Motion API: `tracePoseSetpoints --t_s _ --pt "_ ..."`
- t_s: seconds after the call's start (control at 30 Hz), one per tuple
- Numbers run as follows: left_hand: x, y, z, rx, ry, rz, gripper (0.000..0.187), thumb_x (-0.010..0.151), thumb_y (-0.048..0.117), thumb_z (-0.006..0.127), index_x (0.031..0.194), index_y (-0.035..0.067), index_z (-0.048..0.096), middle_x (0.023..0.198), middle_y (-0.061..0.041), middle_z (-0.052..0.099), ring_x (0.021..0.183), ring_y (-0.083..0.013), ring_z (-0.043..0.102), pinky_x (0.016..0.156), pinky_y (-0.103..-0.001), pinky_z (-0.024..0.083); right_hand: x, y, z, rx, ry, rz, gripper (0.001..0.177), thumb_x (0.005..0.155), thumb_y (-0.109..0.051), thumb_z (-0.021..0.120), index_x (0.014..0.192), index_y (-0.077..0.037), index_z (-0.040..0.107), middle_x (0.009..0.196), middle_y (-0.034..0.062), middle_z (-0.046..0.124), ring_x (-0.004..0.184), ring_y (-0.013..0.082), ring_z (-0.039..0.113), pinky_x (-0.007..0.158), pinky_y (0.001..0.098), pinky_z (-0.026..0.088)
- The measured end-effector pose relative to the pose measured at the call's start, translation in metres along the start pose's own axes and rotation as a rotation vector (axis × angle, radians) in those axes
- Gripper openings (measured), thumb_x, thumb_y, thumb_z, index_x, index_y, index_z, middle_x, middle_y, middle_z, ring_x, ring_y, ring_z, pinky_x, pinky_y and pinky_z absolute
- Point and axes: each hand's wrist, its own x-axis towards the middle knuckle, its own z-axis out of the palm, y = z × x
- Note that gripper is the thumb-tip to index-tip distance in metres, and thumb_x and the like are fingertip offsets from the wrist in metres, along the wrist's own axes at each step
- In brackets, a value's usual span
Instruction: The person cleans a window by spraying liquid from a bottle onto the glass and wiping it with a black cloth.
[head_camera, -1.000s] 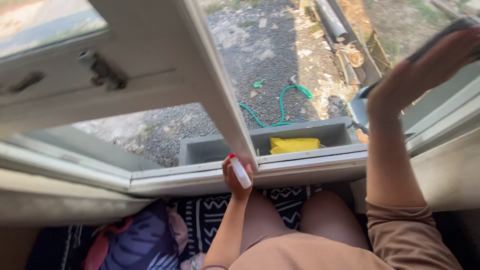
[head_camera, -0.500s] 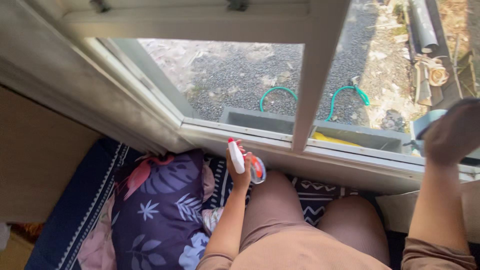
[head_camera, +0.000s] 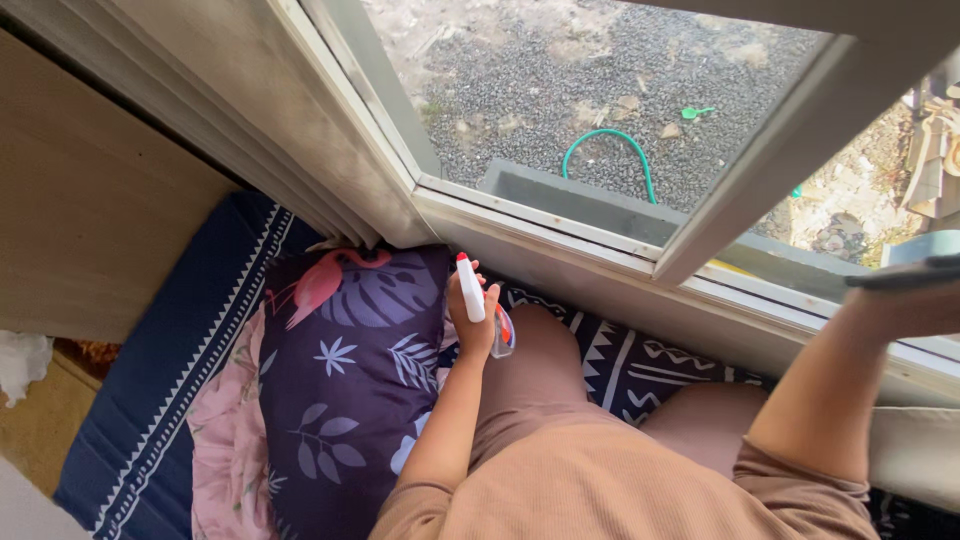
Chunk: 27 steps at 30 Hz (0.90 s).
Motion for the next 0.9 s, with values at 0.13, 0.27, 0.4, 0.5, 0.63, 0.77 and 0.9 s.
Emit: tracePoseSetpoints --t_s 0.13,0.27,0.4,0.5,0.63,0.77,0.9 --pt "0.025 -0.008 -0.004 0.027 -0.066 0.035 0.052 0.081 -0.001 0.075 0.129 0.003 0.057 0.124 -0.008 0.064 0.098 -0.0187 0.060 0.092 -0.033 0.051 -0.028 -0.124 0.024 0.378 0.178 -0.145 0.041 0.109 -0.045 0.042 0.133 -0.014 0.054 0.159 0.0147 0.046 0.152 0.0398 0.034 0.126 0.0684 0.022" --pt "0.051 -0.022 0.004 -0.060 -0.149 -0.031 0.051 0.081 -0.001 0.076 0.130 0.004 0.060 0.112 -0.006 0.063 0.093 -0.0178 0.061 0.088 -0.033 0.053 -0.047 -0.241 0.052 0.390 -0.387 -0.393 0.006 0.101 -0.033 0.067 0.102 -0.029 0.062 0.123 -0.0004 0.068 0.126 0.0372 0.053 0.118 0.0589 0.032" --pt "0.065 -0.046 0.009 -0.161 -0.302 -0.140 0.054 0.082 0.001 0.077 0.133 0.004 0.059 0.102 -0.005 0.061 0.085 -0.0175 0.058 0.079 -0.032 0.052 -0.061 -0.284 0.109 -0.119 -0.259 -0.690 0.045 0.103 -0.045 0.073 0.145 -0.030 0.066 0.153 0.0008 0.053 0.147 0.0262 0.035 0.114 0.0593 0.032" --pt "0.071 -0.075 -0.003 -0.113 -0.377 0.026 0.054 0.082 0.003 0.078 0.132 0.004 0.059 0.106 -0.007 0.062 0.090 -0.0195 0.062 0.083 -0.034 0.054 -0.096 -0.260 0.126 -0.139 -0.165 -0.664 0.049 0.101 -0.047 0.068 0.147 -0.030 0.068 0.158 0.0045 0.047 0.146 0.0286 0.029 0.112 0.0670 0.030" --pt "0.061 -0.125 -0.023 0.007 -0.410 0.158 0.057 0.081 0.006 0.078 0.133 0.003 0.056 0.126 -0.014 0.065 0.096 -0.0244 0.062 0.091 -0.038 0.052 -0.107 -0.226 0.115 -0.406 -0.774 -0.204 0.044 0.115 -0.052 0.042 0.132 -0.013 0.056 0.158 0.0285 0.037 0.148 0.0533 0.028 0.119 0.0835 0.018" --pt "0.046 -0.176 -0.036 0.078 -0.386 0.369 0.043 0.086 0.010 0.080 0.120 0.011 0.054 0.140 -0.016 0.062 0.117 -0.0325 0.061 0.104 -0.041 0.049 -0.036 -0.246 0.129 -0.169 -0.151 -0.262 0.056 0.115 -0.041 0.027 0.157 -0.005 0.036 0.169 0.0343 0.016 0.146 0.0632 0.017 0.117 0.0806 0.007" --pt "0.031 -0.214 -0.049 0.052 -0.476 0.224 0.048 0.084 0.014 0.080 0.122 0.004 0.052 0.138 -0.020 0.060 0.113 -0.0347 0.061 0.099 -0.041 0.050 0.008 -0.318 0.157 -0.266 -0.105 -0.236 0.056 0.110 -0.046 0.028 0.154 -0.014 0.039 0.167 0.0252 0.021 0.154 0.0511 0.020 0.120 0.0765 0.009"
